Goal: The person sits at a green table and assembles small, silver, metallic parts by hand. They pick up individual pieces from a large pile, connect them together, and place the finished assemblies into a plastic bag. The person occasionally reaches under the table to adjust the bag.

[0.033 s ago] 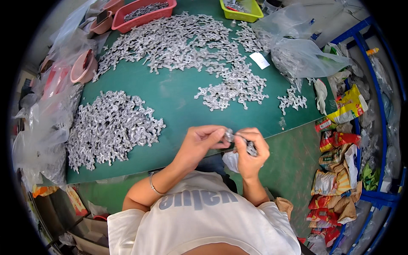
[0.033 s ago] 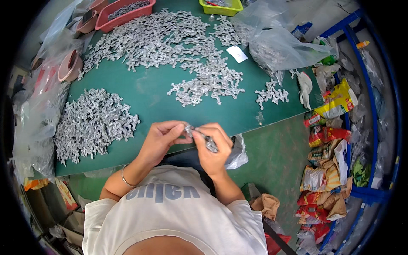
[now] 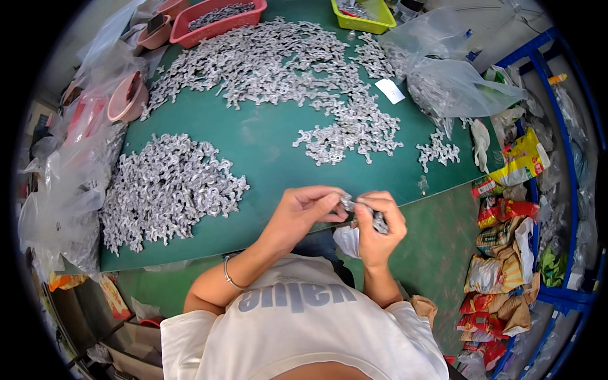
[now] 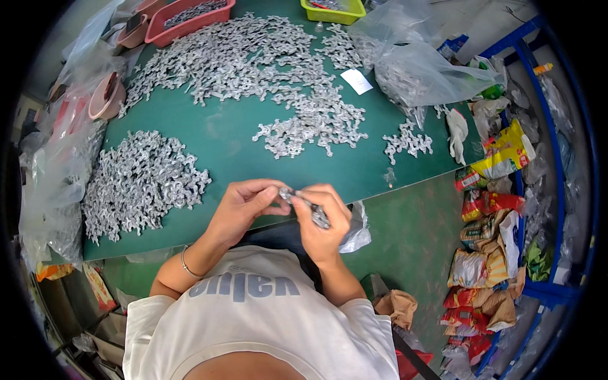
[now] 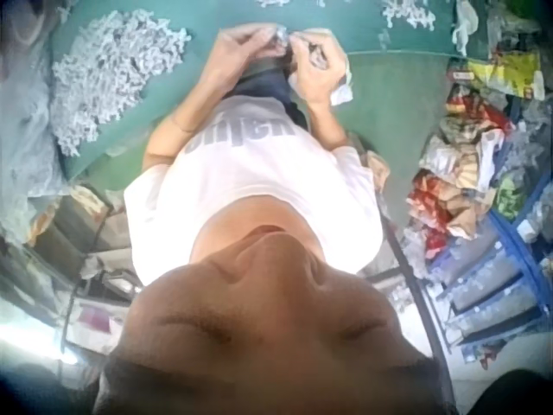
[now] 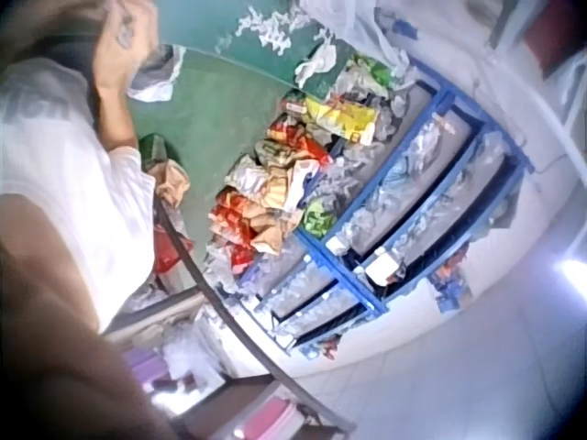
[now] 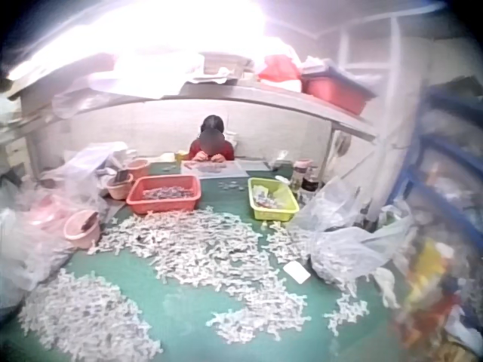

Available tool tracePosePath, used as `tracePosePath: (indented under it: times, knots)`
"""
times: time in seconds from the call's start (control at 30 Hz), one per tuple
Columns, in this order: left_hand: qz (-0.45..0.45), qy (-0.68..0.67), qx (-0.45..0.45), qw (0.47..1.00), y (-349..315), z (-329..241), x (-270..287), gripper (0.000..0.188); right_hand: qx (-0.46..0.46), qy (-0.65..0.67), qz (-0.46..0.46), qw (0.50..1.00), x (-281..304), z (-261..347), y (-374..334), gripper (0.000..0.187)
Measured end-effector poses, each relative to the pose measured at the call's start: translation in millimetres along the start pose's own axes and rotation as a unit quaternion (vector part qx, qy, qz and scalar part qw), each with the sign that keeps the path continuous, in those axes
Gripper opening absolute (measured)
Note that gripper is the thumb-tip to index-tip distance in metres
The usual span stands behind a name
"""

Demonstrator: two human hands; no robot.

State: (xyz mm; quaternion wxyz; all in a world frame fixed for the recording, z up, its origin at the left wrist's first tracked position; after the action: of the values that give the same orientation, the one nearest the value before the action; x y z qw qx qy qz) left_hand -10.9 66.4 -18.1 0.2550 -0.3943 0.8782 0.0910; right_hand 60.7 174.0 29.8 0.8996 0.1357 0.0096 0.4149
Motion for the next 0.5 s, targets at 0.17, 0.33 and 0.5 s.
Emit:
tracePosePath:
  times: [0.17, 0.33, 0.5]
  knots:
    - [0.051, -0.001, 0.022, 0.998, -1, -7, -2, 0.031, -0.065, 0.087, 0.011, 0.994, 2, -6, 0, 0.008]
    - [0.045, -0.046, 0.008, 0.998, -1, -7, -5, 0.030, 0.082, 0.042, 0.026, 0.995, 0, 11, -3, 0.014]
    - [0.059, -0.070, -0.008, 0.996, -4, -10, -7, 0.029, 0.211, -0.001, 0.043, 0.976, -5, 30, -11, 0.023]
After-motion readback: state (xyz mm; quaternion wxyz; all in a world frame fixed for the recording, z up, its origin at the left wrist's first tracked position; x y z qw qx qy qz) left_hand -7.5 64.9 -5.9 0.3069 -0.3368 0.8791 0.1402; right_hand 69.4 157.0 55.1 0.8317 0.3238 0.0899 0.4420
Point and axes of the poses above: each hand's wrist, its own y-axis towards the middle knuckle, its own x-axis out of the back of the hand, z = x × y, the point moved 8 cm from there along y, towards the middle knuckle, and after that the axes turned 13 degrees about -x, right-handed, at the moved point
